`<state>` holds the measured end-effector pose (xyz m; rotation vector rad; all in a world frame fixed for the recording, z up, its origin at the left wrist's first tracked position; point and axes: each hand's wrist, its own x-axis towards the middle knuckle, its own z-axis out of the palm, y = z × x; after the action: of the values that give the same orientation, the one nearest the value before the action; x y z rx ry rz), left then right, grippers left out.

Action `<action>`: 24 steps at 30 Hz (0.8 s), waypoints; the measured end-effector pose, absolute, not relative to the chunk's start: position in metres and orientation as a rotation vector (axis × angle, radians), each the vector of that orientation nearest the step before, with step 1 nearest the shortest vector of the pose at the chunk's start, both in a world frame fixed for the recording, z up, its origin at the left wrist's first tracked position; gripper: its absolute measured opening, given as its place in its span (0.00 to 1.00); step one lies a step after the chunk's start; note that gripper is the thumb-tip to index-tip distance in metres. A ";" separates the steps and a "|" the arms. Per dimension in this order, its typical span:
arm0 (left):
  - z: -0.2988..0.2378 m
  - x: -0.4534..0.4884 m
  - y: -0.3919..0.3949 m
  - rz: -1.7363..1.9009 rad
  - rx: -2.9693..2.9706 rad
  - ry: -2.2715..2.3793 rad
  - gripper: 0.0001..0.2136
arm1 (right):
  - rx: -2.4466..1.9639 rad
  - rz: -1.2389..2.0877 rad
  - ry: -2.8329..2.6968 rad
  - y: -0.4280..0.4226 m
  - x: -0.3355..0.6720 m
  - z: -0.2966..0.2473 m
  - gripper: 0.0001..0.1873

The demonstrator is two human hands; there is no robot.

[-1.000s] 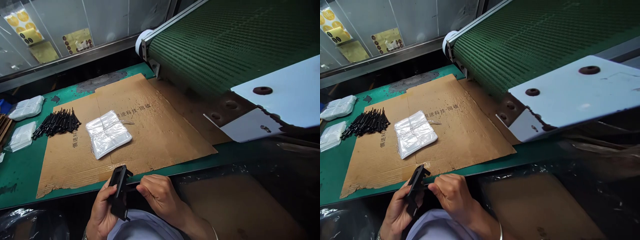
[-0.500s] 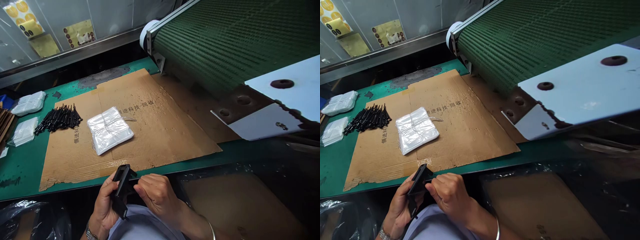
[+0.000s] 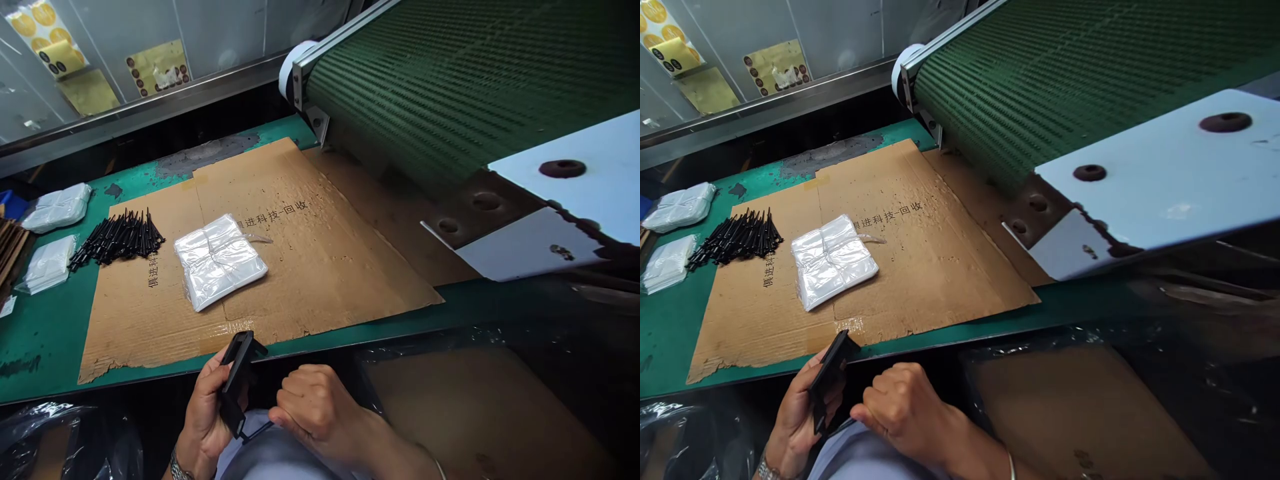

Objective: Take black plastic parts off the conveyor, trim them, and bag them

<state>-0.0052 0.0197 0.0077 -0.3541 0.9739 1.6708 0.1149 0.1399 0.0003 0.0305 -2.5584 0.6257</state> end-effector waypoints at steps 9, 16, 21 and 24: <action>0.006 0.003 0.028 1.847 -0.448 1.115 0.19 | -0.285 0.846 -2.406 0.127 0.107 0.002 0.28; 0.003 0.013 0.026 1.901 -0.448 1.112 0.18 | -0.428 0.819 -2.372 0.126 0.103 -0.005 0.28; 0.001 0.014 0.017 1.899 -0.387 1.133 0.18 | -0.506 0.855 -2.327 0.139 0.100 -0.008 0.28; -0.008 0.010 0.011 1.822 -0.273 1.185 0.19 | -0.558 0.936 -2.326 0.146 0.097 -0.011 0.28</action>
<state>0.0099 0.0106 -0.0083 -0.2734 1.1853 1.8222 0.0974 0.1465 -0.0106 -0.5578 -2.3258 0.9359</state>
